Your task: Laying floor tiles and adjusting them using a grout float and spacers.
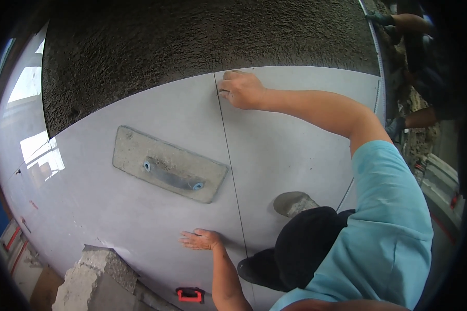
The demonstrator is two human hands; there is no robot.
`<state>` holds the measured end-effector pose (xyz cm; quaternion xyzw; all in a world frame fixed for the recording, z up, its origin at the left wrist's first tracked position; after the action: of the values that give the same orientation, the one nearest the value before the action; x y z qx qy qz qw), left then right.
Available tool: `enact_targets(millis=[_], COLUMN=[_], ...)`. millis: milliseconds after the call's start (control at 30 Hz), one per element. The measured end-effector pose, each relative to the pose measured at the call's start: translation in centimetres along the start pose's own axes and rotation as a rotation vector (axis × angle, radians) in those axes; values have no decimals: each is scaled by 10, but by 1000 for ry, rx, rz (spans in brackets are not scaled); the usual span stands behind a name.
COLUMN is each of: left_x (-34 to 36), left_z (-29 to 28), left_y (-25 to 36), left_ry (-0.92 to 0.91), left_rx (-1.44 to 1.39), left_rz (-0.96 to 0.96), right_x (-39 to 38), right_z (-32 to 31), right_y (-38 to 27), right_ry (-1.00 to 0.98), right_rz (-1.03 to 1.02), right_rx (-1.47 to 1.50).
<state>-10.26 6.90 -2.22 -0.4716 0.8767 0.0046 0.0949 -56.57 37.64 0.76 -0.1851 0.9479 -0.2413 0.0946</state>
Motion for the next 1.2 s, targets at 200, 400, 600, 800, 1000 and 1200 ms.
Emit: enact_targets(millis=[200,400,600,800,1000,1200], left_x=[-2,-2,1,-4,-3,-3], left_z=[3,-6,-10,-2,-1,-4], left_y=[0,10,9,17,7,4], left_ry=[4,32,24,6,30,34], left_rx=[-40,-60,-51,-83,-91,-113], left_rz=[-5,-1,-7,12,31,26], right_x=[6,11,21,27,37,44], right_z=[-7,-8,-15,-31,-29,-25], right_y=[2,7,1,30,16,-7], right_ry=[-35,-92,-92,-26,-156,-209], right_rz=[45,-2,152,236,23,-225], right_rx=[-97,-69,-93,-180,-180,-489])
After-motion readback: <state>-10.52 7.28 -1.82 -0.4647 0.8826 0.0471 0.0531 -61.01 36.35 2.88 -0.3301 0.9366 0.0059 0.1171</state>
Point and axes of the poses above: each hand's wrist, its own x-axis towards the middle knuckle, its own z-axis out of the palm, y = z × x, the point moved 3 cm from there along x, towards the middle knuckle, and after that the axes turned 5 degrees about z, right-handed, at the moved point
